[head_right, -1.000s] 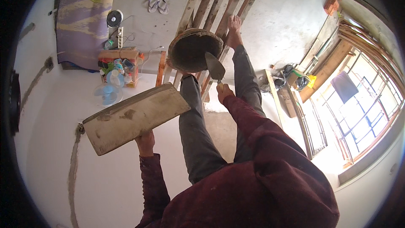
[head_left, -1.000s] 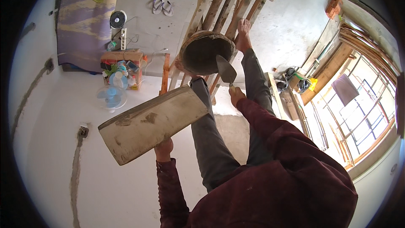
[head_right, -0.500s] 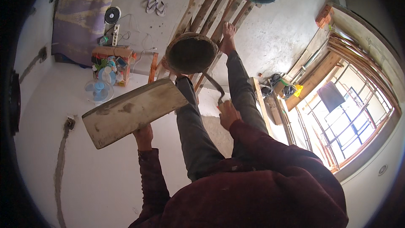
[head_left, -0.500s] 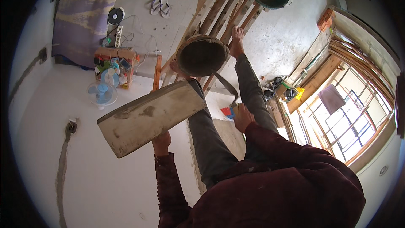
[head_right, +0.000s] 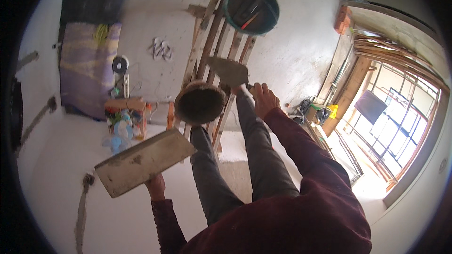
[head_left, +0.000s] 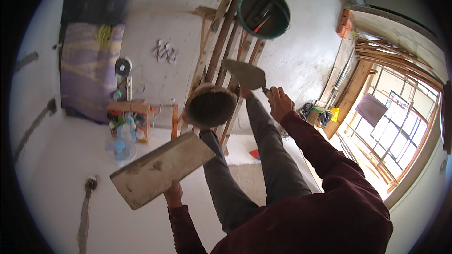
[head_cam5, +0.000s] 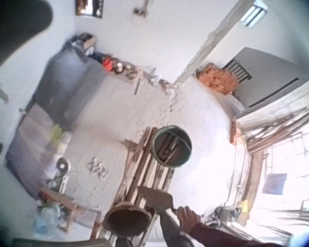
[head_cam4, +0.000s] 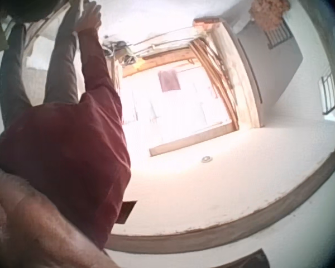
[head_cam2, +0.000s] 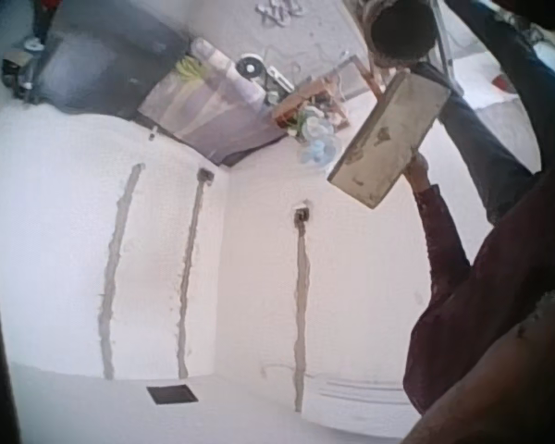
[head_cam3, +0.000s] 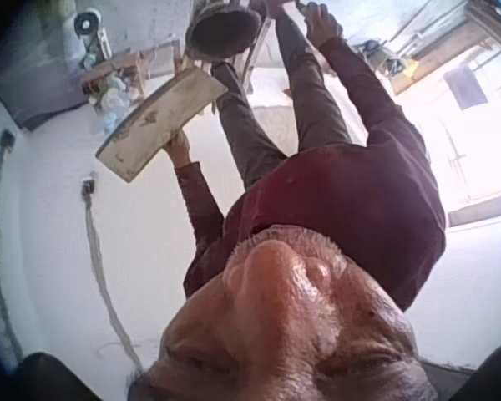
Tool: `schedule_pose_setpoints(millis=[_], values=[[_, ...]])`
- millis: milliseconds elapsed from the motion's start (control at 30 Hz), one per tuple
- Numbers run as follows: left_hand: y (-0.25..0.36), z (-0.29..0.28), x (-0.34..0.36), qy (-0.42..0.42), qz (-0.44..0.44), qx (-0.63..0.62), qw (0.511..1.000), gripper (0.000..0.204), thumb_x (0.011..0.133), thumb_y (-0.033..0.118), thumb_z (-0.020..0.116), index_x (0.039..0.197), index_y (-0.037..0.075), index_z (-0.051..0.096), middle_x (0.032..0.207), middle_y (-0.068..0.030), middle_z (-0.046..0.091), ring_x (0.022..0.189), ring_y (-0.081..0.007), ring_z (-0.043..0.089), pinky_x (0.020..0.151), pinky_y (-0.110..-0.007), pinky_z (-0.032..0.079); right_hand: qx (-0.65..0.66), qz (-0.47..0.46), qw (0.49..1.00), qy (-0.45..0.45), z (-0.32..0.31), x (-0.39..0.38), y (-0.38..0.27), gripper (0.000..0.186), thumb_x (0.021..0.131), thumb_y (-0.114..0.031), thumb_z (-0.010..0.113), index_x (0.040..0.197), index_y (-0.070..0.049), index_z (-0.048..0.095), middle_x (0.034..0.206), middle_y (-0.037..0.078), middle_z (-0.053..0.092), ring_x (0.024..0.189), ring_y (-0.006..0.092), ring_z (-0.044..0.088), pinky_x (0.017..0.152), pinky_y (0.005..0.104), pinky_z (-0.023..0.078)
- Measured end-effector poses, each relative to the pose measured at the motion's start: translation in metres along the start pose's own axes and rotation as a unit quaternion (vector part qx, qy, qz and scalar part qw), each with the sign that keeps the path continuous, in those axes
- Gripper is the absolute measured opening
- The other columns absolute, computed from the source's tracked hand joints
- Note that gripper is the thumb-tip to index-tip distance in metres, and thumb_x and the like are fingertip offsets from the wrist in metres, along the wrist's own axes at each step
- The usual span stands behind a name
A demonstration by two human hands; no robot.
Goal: The person applies plaster to a ceiling edge using a trowel and a hawk, then smooths the applied material with a brush.
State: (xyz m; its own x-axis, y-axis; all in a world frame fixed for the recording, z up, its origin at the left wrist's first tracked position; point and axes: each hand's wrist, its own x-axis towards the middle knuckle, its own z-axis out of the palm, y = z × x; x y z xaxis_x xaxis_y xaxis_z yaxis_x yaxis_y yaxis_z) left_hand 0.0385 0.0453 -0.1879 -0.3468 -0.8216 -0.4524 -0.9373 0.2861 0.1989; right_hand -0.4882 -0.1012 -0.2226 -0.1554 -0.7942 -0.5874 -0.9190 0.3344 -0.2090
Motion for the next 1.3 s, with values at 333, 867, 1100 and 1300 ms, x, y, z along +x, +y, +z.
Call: schedule_pose_setpoints(millis=[333,867,1100,1300], values=[[0.059,-0.042,0.069,-0.008,0.081,-0.047,0.996,0.045,0.082,0.008,0.054,0.127,0.004,0.049,0.13,-0.0184,0.048,0.123,-0.0388,0.043,0.103,-0.051,0.033,0.117,0.133,0.984,-0.035,0.001,0.245,0.059,0.035,0.083,-0.026,0.052,0.112,-0.008,0.058,0.11,0.023,0.061,0.104,0.0397,0.059,0.088,0.0465,0.048],[0.073,-0.202,0.191,0.145,0.178,-0.062,0.971,0.049,0.089,0.032,0.055,0.129,0.006,0.044,0.122,-0.0128,0.055,0.112,-0.0304,0.053,0.096,-0.044,0.041,0.146,0.098,0.978,0.111,-0.137,0.053,0.058,0.037,0.087,-0.043,0.052,0.113,-0.017,0.045,0.093,0.022,0.064,0.087,0.0429,0.06,0.075,0.0533,0.047],[0.143,-0.432,0.227,0.256,0.284,-0.145,0.912,0.047,0.087,0.029,0.057,0.125,0.005,0.046,0.118,-0.0131,0.057,0.108,-0.0296,0.056,0.092,-0.042,0.043,0.173,0.118,0.882,0.423,-0.217,-0.147,0.102,0.024,0.081,-0.02,0.061,0.101,-0.014,0.049,0.094,0.012,0.063,0.087,0.0365,0.061,0.07,0.0477,0.048],[0.225,-0.583,0.22,0.32,0.381,-0.165,0.851,0.045,0.085,0.026,0.06,0.122,0.003,0.048,0.115,-0.0134,0.058,0.105,-0.0289,0.058,0.089,-0.04,0.045,0.191,0.233,0.847,0.438,-0.269,-0.235,0.132,0.027,0.081,-0.023,0.064,0.099,-0.012,0.048,0.086,0.014,0.061,0.081,0.0384,0.061,0.067,0.0495,0.047]])
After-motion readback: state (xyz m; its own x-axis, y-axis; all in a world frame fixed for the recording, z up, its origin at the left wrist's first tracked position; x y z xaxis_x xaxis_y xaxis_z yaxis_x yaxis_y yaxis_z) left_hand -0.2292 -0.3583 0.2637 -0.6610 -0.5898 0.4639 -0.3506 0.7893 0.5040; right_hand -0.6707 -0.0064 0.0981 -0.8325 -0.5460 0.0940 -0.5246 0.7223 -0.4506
